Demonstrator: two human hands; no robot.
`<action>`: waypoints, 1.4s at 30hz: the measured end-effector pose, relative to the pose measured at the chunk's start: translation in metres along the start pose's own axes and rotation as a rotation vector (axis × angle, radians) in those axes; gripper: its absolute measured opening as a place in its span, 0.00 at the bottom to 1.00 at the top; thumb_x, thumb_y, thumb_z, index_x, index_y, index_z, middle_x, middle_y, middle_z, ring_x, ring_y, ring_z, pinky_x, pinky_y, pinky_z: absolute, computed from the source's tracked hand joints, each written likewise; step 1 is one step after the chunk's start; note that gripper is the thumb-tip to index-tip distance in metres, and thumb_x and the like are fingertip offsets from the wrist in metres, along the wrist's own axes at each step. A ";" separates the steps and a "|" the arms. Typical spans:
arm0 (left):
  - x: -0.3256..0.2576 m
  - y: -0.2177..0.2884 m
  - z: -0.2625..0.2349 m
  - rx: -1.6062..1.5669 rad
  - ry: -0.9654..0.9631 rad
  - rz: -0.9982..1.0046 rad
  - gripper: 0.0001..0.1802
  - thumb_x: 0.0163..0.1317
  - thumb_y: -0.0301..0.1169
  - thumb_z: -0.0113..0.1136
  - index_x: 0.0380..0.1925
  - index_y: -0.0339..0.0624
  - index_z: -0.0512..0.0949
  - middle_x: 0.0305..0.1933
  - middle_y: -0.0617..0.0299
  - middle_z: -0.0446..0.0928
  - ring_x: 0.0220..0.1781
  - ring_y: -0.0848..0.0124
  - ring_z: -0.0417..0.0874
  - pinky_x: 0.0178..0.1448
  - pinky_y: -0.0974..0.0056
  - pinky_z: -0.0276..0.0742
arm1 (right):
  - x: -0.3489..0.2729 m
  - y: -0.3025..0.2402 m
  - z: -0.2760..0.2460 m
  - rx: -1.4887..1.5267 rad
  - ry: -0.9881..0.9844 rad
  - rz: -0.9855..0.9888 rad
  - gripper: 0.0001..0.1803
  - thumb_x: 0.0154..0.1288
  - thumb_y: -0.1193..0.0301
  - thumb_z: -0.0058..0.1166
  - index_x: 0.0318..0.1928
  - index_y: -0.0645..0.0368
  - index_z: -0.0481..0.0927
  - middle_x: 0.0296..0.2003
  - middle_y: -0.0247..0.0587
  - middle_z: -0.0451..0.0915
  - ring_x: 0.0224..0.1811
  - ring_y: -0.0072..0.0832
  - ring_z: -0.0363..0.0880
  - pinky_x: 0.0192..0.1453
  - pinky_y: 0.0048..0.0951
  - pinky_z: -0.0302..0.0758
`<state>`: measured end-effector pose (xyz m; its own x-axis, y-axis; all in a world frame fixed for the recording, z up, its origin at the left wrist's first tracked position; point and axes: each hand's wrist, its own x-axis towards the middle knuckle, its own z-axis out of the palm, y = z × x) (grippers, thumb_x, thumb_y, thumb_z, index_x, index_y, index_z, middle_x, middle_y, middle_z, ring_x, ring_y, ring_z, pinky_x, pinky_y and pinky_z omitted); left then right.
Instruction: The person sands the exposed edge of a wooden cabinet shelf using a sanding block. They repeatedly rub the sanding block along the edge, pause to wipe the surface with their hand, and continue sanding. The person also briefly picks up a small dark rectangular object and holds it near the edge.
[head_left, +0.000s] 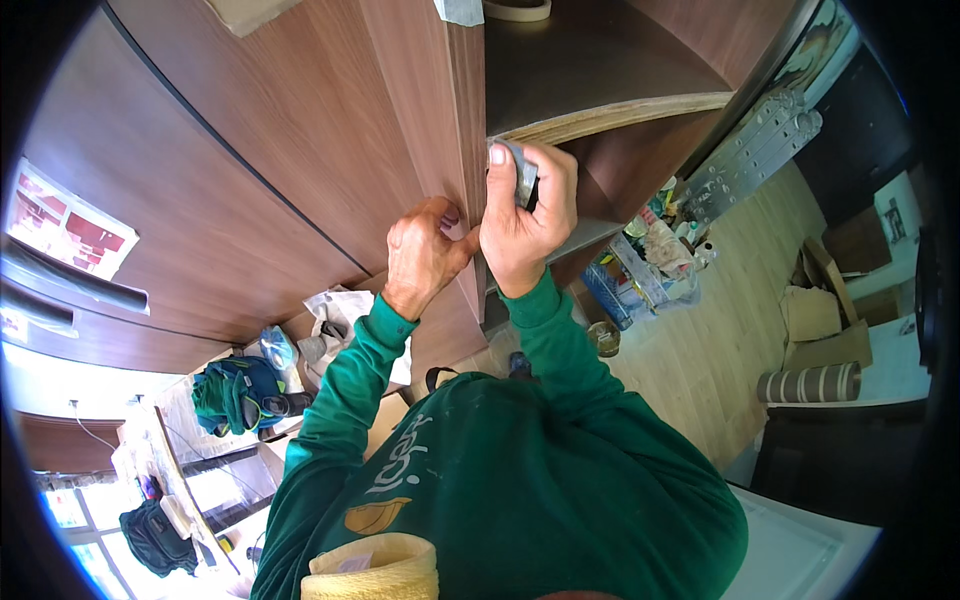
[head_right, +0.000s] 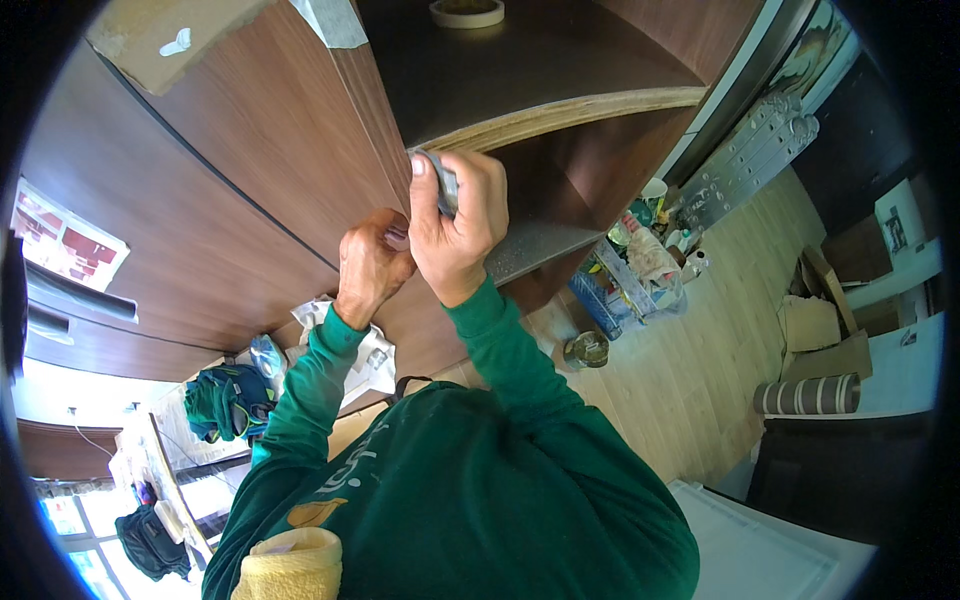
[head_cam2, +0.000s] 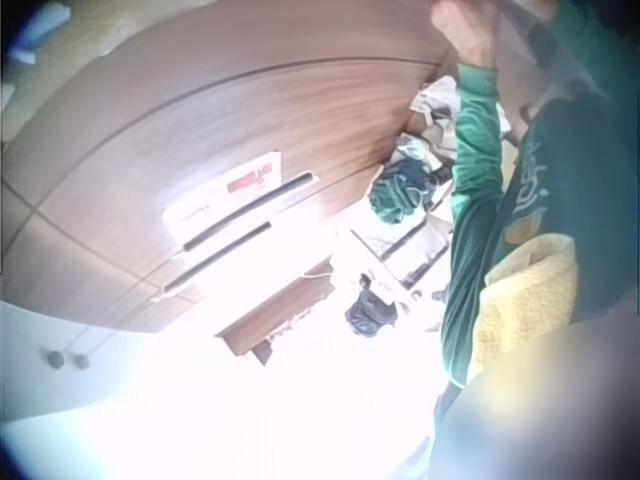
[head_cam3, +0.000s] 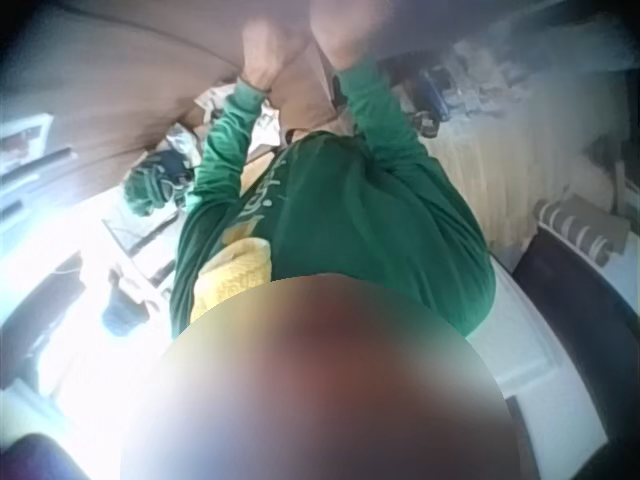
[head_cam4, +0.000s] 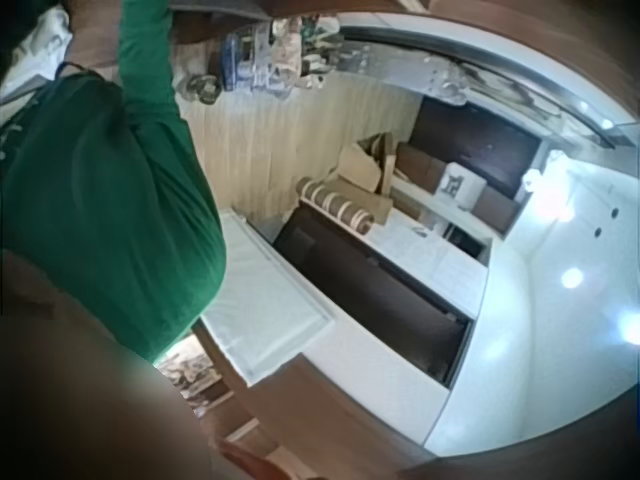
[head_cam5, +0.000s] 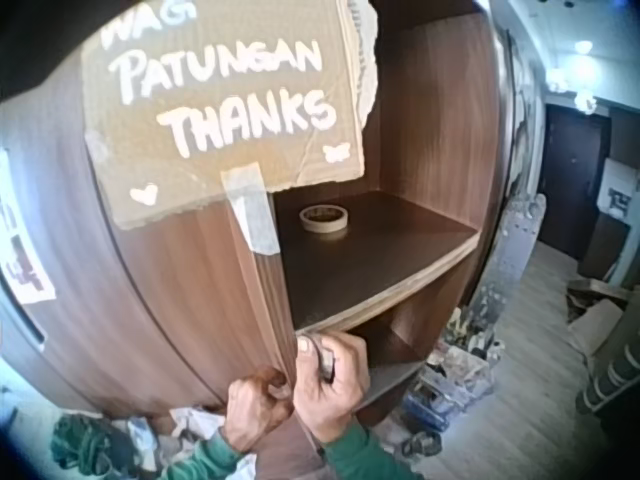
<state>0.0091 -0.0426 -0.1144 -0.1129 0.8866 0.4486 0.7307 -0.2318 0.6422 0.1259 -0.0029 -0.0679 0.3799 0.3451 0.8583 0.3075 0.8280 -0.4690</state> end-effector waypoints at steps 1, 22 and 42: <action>-0.001 0.000 0.000 0.002 0.003 0.005 0.20 0.49 0.39 0.78 0.33 0.37 0.82 0.33 0.51 0.85 0.36 0.52 0.87 0.43 0.54 0.83 | 0.000 -0.001 0.000 0.002 -0.001 0.004 0.08 0.66 0.77 0.67 0.42 0.63 0.81 0.38 0.41 0.81 0.36 0.30 0.79 0.41 0.30 0.76; -0.003 0.006 -0.001 0.050 0.006 -0.036 0.24 0.50 0.45 0.80 0.31 0.36 0.82 0.32 0.50 0.84 0.35 0.52 0.87 0.41 0.53 0.82 | -0.029 0.013 -0.033 0.022 -0.050 0.218 0.07 0.67 0.75 0.66 0.41 0.62 0.81 0.38 0.43 0.81 0.38 0.34 0.80 0.41 0.33 0.77; -0.003 0.008 -0.004 0.044 -0.015 -0.048 0.22 0.50 0.41 0.79 0.33 0.34 0.84 0.35 0.48 0.86 0.38 0.51 0.88 0.44 0.55 0.83 | -0.003 0.017 -0.014 0.013 0.026 0.284 0.09 0.65 0.76 0.67 0.41 0.62 0.80 0.38 0.43 0.80 0.36 0.36 0.80 0.40 0.34 0.77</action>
<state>0.0123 -0.0485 -0.1084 -0.1390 0.9021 0.4085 0.7536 -0.1713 0.6346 0.1419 0.0038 -0.0817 0.4716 0.5529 0.6870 0.1741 0.7053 -0.6872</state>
